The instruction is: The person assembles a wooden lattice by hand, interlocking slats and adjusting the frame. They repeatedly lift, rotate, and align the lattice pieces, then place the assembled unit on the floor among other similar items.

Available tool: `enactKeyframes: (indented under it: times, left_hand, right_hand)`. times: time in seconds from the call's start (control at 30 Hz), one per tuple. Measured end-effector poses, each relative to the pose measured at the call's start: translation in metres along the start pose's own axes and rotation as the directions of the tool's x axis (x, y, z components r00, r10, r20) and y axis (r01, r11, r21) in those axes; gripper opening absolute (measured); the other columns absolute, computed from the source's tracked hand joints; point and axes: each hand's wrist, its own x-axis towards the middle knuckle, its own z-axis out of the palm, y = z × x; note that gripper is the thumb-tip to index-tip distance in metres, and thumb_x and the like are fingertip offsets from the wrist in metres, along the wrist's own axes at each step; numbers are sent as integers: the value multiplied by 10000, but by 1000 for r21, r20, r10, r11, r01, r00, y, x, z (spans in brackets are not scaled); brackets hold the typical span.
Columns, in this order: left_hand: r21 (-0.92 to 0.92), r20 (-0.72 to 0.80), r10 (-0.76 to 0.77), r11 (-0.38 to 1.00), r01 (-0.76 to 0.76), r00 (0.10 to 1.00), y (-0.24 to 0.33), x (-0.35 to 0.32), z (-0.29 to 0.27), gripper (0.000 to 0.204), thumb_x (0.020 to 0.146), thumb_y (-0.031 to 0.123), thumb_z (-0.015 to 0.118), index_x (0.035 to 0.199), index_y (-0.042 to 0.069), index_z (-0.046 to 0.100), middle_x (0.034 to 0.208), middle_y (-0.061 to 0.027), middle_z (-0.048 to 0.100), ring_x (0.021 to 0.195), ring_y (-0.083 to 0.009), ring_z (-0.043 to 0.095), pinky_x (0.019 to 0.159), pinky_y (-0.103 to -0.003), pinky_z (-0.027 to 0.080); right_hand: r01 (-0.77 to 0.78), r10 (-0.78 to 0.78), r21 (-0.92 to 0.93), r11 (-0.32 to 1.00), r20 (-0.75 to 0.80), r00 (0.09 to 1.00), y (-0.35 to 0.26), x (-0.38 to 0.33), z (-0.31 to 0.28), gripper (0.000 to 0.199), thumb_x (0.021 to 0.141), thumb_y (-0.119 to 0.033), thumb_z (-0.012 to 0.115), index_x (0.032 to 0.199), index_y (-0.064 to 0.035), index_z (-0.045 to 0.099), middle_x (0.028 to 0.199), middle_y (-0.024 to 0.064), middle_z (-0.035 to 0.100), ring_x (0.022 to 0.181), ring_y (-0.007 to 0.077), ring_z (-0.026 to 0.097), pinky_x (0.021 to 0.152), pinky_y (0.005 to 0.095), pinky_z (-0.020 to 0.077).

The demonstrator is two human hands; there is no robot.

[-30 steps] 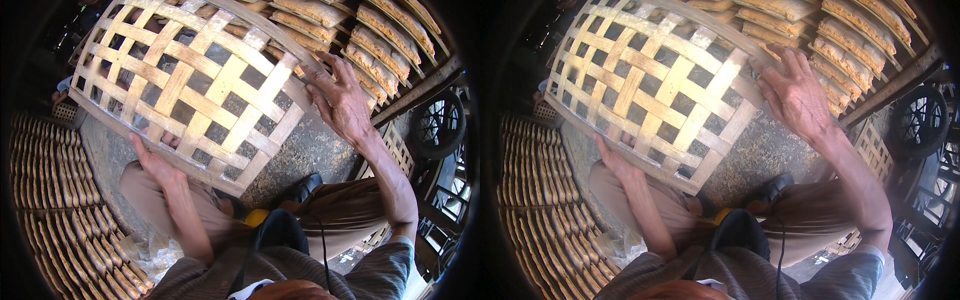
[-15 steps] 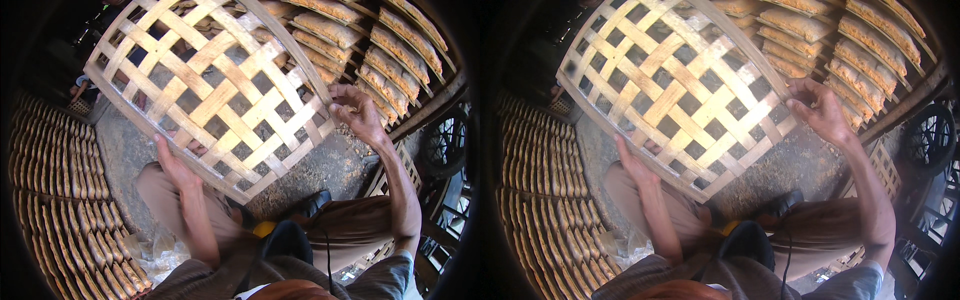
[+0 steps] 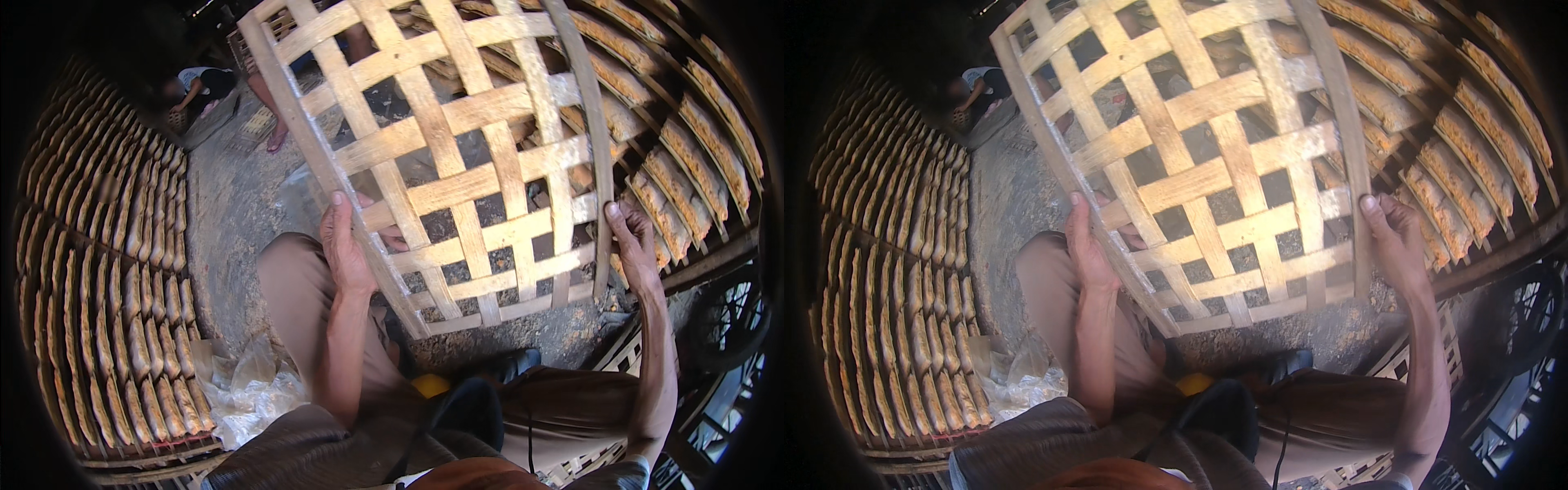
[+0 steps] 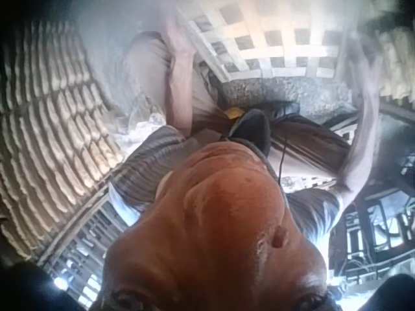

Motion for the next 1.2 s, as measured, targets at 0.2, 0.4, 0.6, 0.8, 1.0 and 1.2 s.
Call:
enactKeyframes:
  times: [0.2, 0.4, 0.6, 0.8, 1.0, 1.2]
  left_hand:
    - [-11, 11, 2, 1000, -2, 1000, 1, -1, 2, 459, 1105, 472, 430, 1059, 33, 557, 789, -209, 713, 574, -269, 730, 450, -325, 611]
    - [-29, -3, -8, 1000, 8, 1000, 0, 1, -3, 456, 1104, 477, 435, 1036, 44, 562, 780, -183, 707, 576, -269, 728, 463, -344, 617]
    - [-30, 20, 7, 1000, -7, 1000, -3, 1, -1, 451, 1105, 473, 438, 1036, 40, 545, 738, -167, 668, 550, -270, 706, 461, -368, 618]
    - [141, 168, 25, 989, -50, 985, -2, -5, -5, 489, 1097, 509, 422, 1009, 45, 546, 783, -152, 657, 511, -230, 650, 459, -344, 563]
    - [145, 188, 44, 987, -72, 981, -18, -6, -12, 480, 1082, 448, 514, 961, -10, 590, 759, -142, 636, 515, -286, 684, 414, -384, 592]
    - [161, 215, -25, 987, -10, 976, -15, -7, -6, 502, 1090, 455, 494, 954, -19, 590, 673, -158, 645, 499, -289, 685, 426, -391, 588]
  right_hand:
    - [8, -18, 124, 992, 78, 997, -1, 1, -3, 316, 990, -357, 734, 981, -43, 765, 845, -29, 701, 779, 36, 580, 721, 251, 454]
    - [125, -126, 19, 992, 89, 988, -3, 3, -1, 472, 1038, -470, 639, 837, -49, 715, 695, -73, 585, 617, 26, 449, 563, 250, 355]
    - [168, -166, -89, 982, 34, 986, -11, -6, -4, 473, 1061, -452, 606, 943, -10, 727, 734, -6, 631, 659, 67, 546, 614, 291, 445]
    - [252, -232, 87, 964, -190, 954, -33, -1, 4, 400, 1017, -374, 692, 1190, -12, 694, 827, 45, 720, 724, 97, 649, 686, 298, 532]
    - [214, -187, 181, 960, -152, 970, -25, -7, -18, 347, 1022, -352, 698, 1171, -39, 706, 834, 18, 716, 719, 62, 624, 655, 265, 517]
    - [233, -173, 318, 919, -206, 963, -39, -11, -13, 281, 1037, -352, 670, 1111, -86, 722, 864, 1, 729, 722, 66, 644, 647, 263, 533]
